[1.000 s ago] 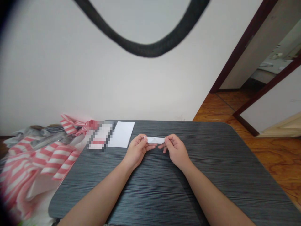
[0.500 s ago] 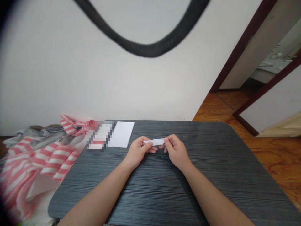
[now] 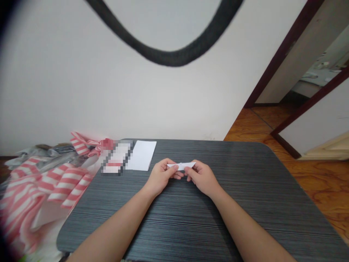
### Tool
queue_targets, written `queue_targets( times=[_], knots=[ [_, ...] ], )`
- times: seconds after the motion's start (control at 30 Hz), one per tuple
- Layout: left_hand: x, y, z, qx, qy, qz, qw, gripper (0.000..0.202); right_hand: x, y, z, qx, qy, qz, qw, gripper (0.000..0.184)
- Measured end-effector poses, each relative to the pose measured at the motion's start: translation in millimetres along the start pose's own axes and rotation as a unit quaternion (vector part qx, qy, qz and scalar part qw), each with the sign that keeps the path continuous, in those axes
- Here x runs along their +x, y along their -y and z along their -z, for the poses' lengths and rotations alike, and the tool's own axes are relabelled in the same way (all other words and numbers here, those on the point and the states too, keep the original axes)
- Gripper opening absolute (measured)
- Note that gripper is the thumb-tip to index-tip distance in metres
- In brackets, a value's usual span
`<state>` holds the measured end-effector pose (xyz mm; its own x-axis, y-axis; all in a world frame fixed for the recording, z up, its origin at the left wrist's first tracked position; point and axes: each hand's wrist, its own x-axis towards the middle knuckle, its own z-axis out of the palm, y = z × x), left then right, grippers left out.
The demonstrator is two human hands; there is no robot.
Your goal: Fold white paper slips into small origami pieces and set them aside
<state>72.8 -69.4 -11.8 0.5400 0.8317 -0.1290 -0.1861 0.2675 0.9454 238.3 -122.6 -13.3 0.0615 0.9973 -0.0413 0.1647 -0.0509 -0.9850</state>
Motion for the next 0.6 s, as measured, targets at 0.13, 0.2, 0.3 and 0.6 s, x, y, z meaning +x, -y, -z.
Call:
queue_targets(
  times=[0.13, 0.2, 0.3, 0.6],
  knots=[
    [0.9, 0.8, 0.3, 0.014, -0.008, -0.001, 1.000, 0.026, 1.3, 1.5, -0.1, 0.012, -0.005, -0.011, 1.000, 0.025],
    [1.4, 1.1, 1.2, 0.033, -0.014, -0.009, 0.999, 0.026, 1.8, 1.3, -0.2, 0.014, -0.007, -0.016, 1.000, 0.025],
    [2.1, 1.0, 2.4, 0.066, -0.022, -0.025, 0.997, 0.026, 2.0, 0.1, -0.1, 0.013, -0.017, -0.018, 1.000, 0.026],
    [0.8, -1.6, 2.1, 0.074, -0.016, -0.041, 0.996, 0.023, 1.6, 1.3, 0.8, 0.023, -0.012, -0.011, 1.000, 0.025]
  ],
)
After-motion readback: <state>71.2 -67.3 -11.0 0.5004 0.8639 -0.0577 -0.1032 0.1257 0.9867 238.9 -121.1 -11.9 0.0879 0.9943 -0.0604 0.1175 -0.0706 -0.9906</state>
